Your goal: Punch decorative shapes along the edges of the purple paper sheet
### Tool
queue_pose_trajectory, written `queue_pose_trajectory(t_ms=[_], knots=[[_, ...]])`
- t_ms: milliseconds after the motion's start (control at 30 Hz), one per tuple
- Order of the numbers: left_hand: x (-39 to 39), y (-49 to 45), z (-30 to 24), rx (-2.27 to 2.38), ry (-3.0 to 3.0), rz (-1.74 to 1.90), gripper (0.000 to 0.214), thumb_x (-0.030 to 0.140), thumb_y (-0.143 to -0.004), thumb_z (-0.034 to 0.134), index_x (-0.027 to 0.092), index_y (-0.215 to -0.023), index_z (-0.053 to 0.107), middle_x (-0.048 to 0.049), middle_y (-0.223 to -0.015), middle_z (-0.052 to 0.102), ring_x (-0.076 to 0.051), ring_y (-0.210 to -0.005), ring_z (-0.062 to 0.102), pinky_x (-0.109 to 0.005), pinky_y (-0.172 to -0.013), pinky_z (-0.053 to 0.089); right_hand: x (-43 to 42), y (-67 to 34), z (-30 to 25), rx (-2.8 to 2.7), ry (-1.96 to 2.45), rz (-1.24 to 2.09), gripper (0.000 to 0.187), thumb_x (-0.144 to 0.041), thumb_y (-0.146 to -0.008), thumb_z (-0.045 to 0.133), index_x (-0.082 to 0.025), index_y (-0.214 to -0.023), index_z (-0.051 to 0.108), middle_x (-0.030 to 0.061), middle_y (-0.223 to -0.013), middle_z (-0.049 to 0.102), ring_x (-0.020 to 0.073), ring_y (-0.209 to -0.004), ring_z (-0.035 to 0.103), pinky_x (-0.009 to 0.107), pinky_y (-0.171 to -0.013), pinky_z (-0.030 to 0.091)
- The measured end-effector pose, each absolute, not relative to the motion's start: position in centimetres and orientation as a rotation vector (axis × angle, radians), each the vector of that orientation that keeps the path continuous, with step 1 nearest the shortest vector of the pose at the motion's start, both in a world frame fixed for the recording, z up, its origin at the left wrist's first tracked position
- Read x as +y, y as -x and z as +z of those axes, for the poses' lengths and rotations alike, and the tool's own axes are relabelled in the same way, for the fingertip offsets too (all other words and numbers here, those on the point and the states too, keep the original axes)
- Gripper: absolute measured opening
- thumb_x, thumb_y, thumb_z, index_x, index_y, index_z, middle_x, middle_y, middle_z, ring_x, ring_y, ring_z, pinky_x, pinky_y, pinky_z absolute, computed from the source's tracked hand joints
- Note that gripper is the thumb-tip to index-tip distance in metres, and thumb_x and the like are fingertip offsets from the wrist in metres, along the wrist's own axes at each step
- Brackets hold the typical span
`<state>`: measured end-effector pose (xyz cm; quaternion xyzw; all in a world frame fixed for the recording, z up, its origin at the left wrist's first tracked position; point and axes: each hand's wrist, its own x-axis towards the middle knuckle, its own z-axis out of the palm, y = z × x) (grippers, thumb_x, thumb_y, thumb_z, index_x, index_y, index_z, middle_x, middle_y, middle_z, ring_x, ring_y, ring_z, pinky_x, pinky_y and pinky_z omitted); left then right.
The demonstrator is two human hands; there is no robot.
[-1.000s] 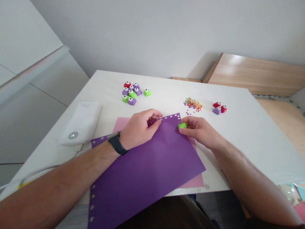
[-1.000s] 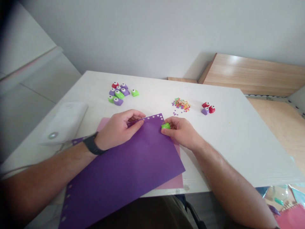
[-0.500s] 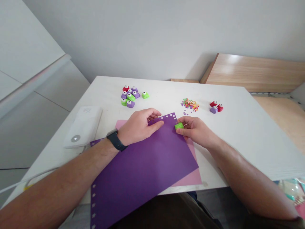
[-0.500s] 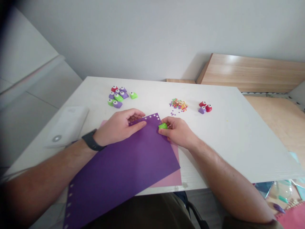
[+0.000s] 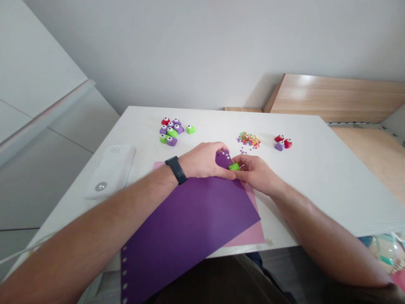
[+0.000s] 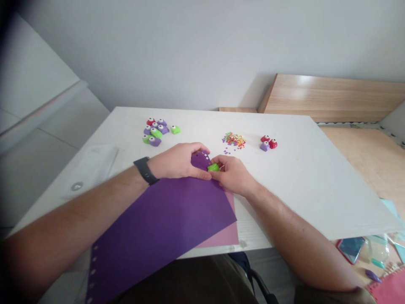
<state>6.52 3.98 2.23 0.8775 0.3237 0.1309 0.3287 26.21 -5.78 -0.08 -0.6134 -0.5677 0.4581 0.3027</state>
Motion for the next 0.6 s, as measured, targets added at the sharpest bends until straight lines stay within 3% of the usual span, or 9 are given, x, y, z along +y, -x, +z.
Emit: queue_pose_trajectory(t_ms=[133,600], knots=[[4.02,-7.1,2.17,0.797,-2.316,0.287,0.059,0.068,-0.062,0.08,0.024,-0.102,0.075,-0.0027,-0.096,0.076,-0.023,-0.086,0.069,-0.031,-0.075,0.05,-5.74,-26.22,-0.51,-1.529,1.628,1.185,0.02,-0.032,-0.078,0.073,-0.022,-0.095,0.068,-0.0024,-0.068,0.063,0.0131,-0.055,0.055,0.026,-0.051,0.04],[3.73,-7.45,2.42,0.786,-2.314,0.307,0.053,0.061,-0.064,0.082,0.024,-0.102,0.08,-0.0028,-0.093,0.077,-0.023,-0.083,0.069,-0.031,-0.073,0.05,-5.93,-25.85,0.42,-1.576,1.668,1.045,0.015,-0.028,-0.077,0.072,-0.022,-0.091,0.069,-0.0019,-0.067,0.064,0.0135,-0.059,0.052,0.026,-0.055,0.037]])
